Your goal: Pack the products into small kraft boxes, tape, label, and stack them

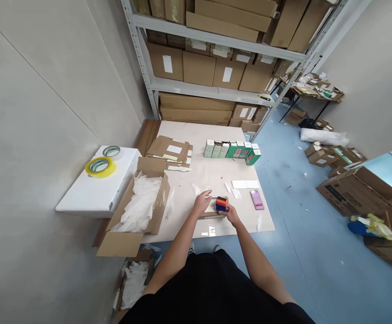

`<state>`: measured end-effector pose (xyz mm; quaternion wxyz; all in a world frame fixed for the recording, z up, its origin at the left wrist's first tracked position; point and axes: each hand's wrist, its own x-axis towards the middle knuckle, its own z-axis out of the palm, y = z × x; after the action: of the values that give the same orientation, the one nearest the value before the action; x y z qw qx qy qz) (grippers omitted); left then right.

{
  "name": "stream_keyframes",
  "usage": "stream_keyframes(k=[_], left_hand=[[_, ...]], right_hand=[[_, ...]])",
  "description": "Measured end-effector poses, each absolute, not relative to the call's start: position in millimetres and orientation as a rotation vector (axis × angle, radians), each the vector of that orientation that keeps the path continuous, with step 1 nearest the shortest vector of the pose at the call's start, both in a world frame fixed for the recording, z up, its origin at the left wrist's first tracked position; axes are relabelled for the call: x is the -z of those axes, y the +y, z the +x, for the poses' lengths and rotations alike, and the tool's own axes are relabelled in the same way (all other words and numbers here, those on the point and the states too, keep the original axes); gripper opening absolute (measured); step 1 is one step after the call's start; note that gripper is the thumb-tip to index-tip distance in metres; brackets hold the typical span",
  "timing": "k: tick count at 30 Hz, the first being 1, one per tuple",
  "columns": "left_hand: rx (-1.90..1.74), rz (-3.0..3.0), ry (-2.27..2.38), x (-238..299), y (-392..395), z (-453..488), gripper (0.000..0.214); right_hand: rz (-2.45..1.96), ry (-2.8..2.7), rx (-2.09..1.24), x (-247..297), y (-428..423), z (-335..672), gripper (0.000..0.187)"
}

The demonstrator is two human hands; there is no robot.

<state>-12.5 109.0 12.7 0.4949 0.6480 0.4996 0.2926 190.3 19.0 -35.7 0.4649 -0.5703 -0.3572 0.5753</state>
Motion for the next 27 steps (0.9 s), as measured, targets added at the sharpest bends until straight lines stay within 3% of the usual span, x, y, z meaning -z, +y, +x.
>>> stream_keyframes(k=[7,12,15,20,27], left_hand=[[-0.421,1.63,0.906,-46,157,11,0.046],[-0.269,1.692,0.819,-44,169,15,0.019],[-0.372,1.697,0.968,-44,163,13,0.014],[-0.557,1.575,1.212,-43,143,8,0.016],[-0.691,1.427,1.552,-24,111,-1,0.015]], right_hand=[[-1.44,-0.973,-1.43,31,23,190,0.059],[-1.454,-1.082,-1.484,27,32,198,0.054],[-1.468,-1.204,-1.466,24,35,204,0.049],[-1.619,-1.462,-1.152,14,35,212,0.041],[-1.802,-1.658,-0.996,4,39,224,0.047]])
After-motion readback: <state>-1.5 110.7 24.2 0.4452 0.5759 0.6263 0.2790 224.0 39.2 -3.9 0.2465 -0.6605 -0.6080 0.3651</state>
